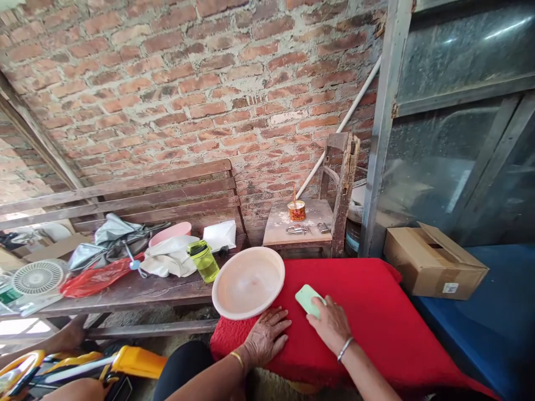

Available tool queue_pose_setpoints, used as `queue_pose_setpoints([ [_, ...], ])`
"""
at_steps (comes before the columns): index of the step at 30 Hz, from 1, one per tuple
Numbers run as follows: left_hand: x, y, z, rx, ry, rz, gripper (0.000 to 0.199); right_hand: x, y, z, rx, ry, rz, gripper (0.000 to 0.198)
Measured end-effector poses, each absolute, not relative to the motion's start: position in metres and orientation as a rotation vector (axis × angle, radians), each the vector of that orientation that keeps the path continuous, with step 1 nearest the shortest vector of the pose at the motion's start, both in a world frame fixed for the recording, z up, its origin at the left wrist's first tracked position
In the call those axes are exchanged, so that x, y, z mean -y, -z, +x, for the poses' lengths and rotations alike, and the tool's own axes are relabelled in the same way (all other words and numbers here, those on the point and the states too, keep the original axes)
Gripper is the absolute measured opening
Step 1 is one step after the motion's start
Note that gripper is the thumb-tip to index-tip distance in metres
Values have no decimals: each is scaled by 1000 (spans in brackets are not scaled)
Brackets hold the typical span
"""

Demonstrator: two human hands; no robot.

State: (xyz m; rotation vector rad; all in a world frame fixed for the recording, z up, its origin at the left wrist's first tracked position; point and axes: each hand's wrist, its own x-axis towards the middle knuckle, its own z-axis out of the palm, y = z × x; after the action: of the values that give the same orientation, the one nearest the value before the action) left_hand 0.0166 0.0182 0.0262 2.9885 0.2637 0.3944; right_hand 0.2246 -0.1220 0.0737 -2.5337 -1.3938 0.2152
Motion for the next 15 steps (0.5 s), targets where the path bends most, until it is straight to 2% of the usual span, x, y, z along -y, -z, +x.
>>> queue_pose_setpoints([
  [5,-19,-24,17,-278,-382,2980,40,139,-67,263,1307,-249,-2645,36],
  [11,-18,-22,18,-288,-393,2940,41,190,-70,343,815,-166,-2889,54],
  [15,-18,-21,17,-286,-419,2931,42,151,-72,295,1130,-120,-2690,44],
])
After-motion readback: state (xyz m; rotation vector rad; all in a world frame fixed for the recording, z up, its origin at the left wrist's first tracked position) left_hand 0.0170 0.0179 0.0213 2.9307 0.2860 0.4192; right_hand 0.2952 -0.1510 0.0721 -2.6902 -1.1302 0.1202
